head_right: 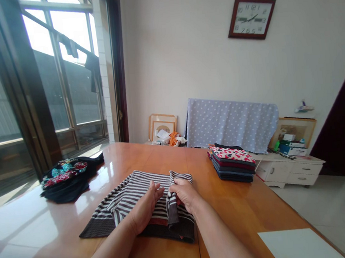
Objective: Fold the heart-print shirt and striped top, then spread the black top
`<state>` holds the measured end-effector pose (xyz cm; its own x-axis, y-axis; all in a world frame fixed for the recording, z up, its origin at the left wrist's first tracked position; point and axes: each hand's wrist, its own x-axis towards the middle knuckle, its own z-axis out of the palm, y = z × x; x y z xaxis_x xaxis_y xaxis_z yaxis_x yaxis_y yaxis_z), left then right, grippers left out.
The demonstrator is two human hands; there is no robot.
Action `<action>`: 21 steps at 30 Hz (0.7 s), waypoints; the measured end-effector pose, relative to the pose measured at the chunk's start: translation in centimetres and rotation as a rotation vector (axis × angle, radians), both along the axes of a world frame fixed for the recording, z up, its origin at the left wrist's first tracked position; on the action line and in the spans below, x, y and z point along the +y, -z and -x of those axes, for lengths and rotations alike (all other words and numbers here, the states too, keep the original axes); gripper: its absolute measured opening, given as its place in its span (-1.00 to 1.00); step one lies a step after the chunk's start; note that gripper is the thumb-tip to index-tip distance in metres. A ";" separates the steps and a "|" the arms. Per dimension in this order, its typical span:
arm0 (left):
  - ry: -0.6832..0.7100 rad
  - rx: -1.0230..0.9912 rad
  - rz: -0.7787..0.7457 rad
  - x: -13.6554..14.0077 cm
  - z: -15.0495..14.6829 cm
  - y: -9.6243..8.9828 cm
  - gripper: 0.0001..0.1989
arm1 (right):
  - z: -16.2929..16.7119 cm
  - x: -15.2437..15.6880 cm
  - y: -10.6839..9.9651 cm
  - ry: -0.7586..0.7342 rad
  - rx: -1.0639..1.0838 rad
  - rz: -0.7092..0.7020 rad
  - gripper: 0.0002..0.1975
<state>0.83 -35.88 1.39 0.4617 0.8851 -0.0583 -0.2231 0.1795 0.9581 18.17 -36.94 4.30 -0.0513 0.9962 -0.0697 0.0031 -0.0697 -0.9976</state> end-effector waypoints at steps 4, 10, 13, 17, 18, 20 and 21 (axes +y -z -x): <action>-0.009 0.016 0.026 -0.2 -0.1 -0.6 -0.06 | 1.5 0.3 1.7 -0.014 -0.124 0.054 -0.81; 0.002 -0.006 0.034 -0.1 -0.1 -0.5 -0.09 | 1.3 0.5 1.5 -0.023 -0.035 0.009 -0.79; 0.011 -0.029 0.066 -0.1 0.0 -0.5 -0.07 | 1.2 -0.1 0.7 -0.074 0.027 -0.078 -0.71; 0.022 -0.034 0.115 -0.4 0.2 -0.7 -0.11 | 1.7 -0.9 0.9 -0.207 -0.118 0.022 -0.60; 0.031 -0.042 0.127 -0.5 0.2 -0.8 -0.11 | 1.7 -0.9 0.9 -0.206 -0.136 0.058 -0.59; 0.064 -0.067 0.153 -0.5 0.2 -0.9 -0.12 | 1.2 -0.8 0.9 -0.132 -0.116 0.092 -0.58; 0.089 -0.075 0.170 -0.4 0.3 -1.0 -0.12 | 0.7 -0.6 0.9 -0.066 -0.098 0.090 -0.58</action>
